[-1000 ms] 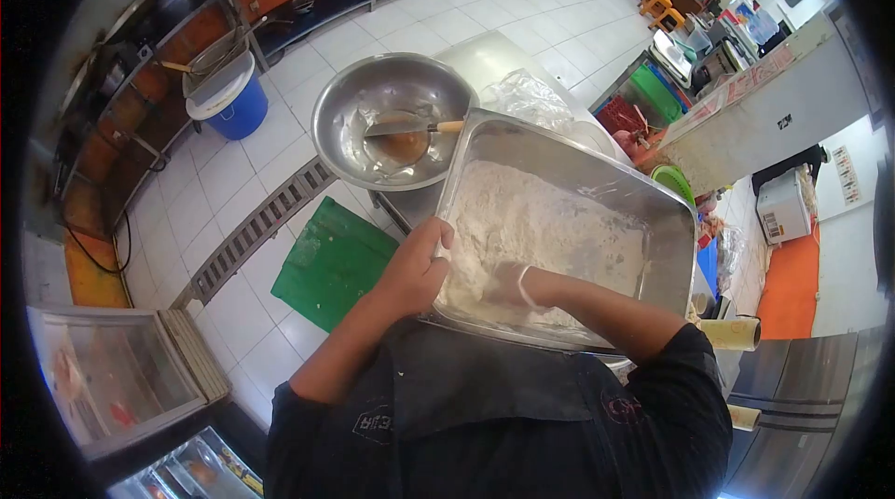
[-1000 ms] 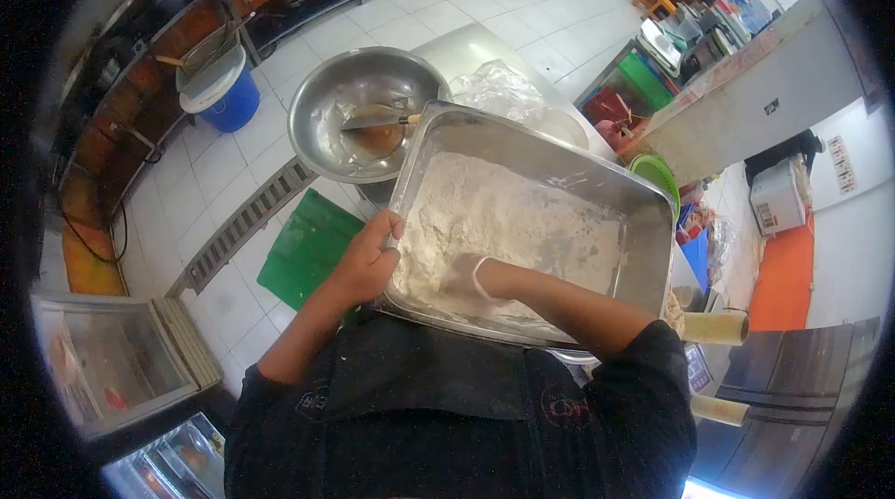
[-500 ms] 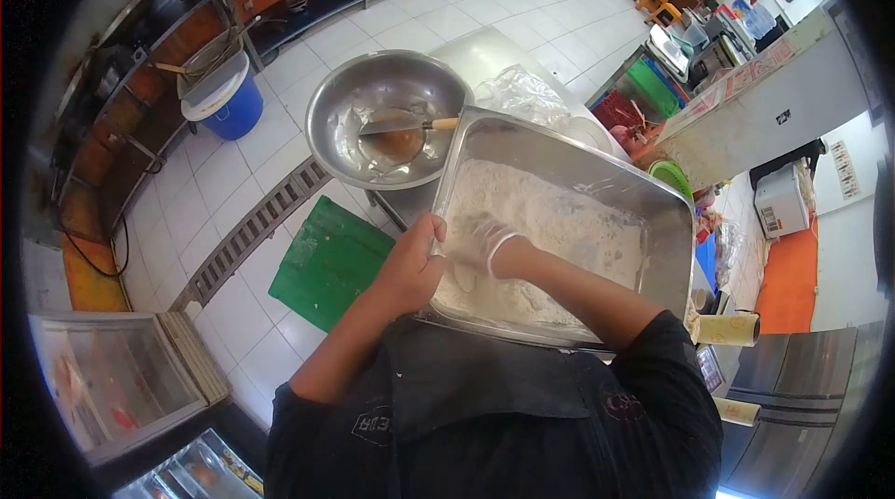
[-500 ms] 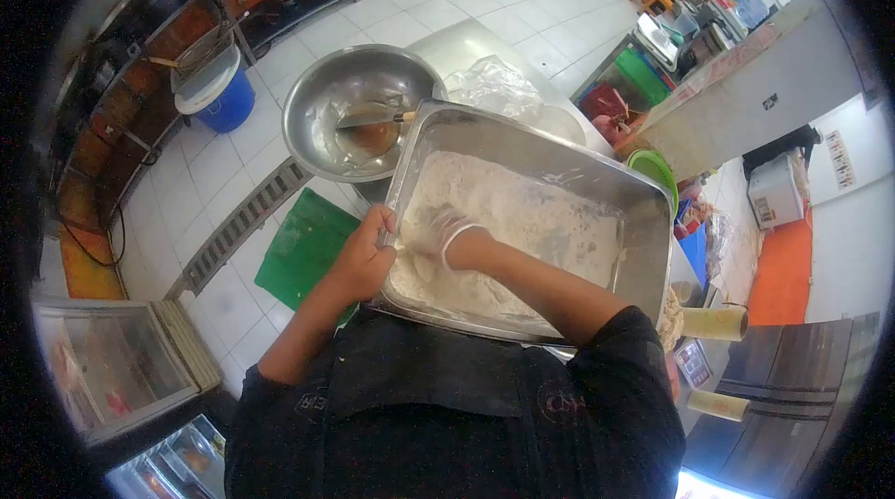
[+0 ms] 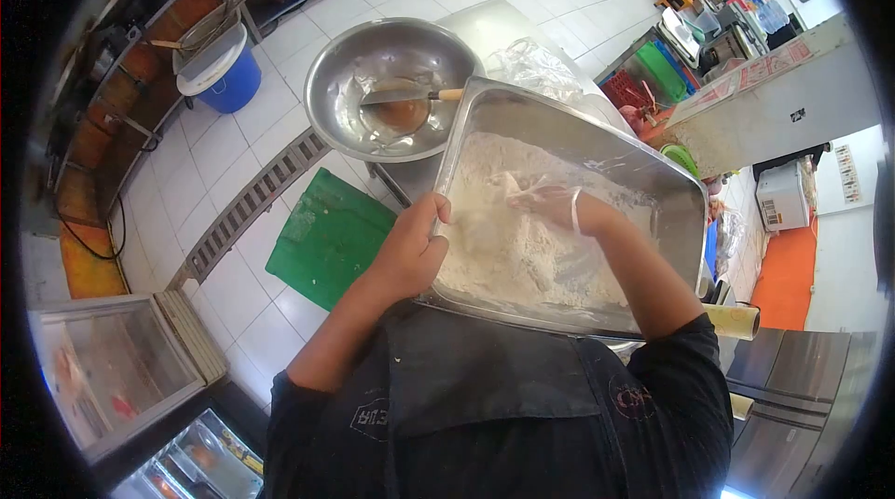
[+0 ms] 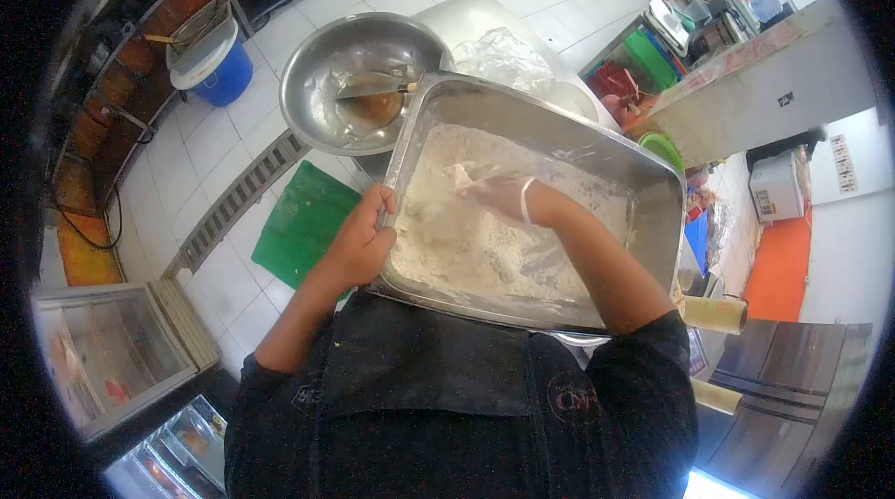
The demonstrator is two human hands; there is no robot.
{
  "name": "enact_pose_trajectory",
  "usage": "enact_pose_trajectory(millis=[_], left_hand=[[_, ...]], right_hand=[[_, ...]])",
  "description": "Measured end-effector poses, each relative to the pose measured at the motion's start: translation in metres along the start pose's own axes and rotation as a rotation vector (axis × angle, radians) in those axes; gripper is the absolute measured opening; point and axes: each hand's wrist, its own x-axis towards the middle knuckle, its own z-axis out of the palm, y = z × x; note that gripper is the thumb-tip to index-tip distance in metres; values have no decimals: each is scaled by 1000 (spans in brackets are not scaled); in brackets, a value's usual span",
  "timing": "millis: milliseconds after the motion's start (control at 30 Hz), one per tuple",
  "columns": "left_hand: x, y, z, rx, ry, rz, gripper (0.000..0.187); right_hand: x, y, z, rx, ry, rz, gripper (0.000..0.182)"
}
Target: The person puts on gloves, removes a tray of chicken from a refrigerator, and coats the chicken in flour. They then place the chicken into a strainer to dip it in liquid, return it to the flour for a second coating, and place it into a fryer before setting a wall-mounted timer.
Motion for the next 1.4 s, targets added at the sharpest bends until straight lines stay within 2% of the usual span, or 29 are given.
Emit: enact_pose_trajectory(millis=[33,133,200,267,367,467,500,600,700,800,833,933,1033,1133,1233,1333,1400], left_hand=[[0,-1,1,-7,-4,-4,26],[1,-1,0,7,-5,9,26],[1,0,0,14,1,20,26],[1,1,0,4,3,27,26],[4,0,-1,-3,-15,2,26],[4,4,-1,-9,-23,7,25],[5,5,-2,-16,-30,-1,25],[5,7,-3,-23,-52,-31,25],[6,9,-3,-9,-62,-54,26],[7,9,-2,1,-47,-41,26],[6,7,-2,2,-39,-47,26],[4,6,-2,-12,-27,-25,26],[4,4,-2,-31,-16,8,27],[5,6,-3,-36,-30,7,27],[7,3,-3,-35,-29,23,27],[8,1,-3,-40,-40,10,27],[8,4,-3,-29,-48,-23,27]], right_hand=[[-4,-18,-12,82,-68,246,46],[-15,-5,-1,-258,-501,458,48],[-32,16,42,-347,-517,282,51],[-21,6,81,-540,-895,110,49],[-21,-13,73,-573,-739,-110,47],[-26,-24,41,399,-383,425,48],[-27,-13,37,292,-263,170,60],[-15,-7,31,144,-41,242,70],[11,-7,52,-45,111,-119,75],[10,-43,60,-251,-124,-91,75],[20,-63,58,-166,-222,155,70],[36,-11,87,-156,-119,-24,65],[34,-31,40,-44,-377,368,60],[19,-6,26,326,-311,474,56],[4,-13,12,326,-148,529,38],[-3,-24,-5,175,-75,498,39],[-3,-14,-7,270,-68,471,41]])
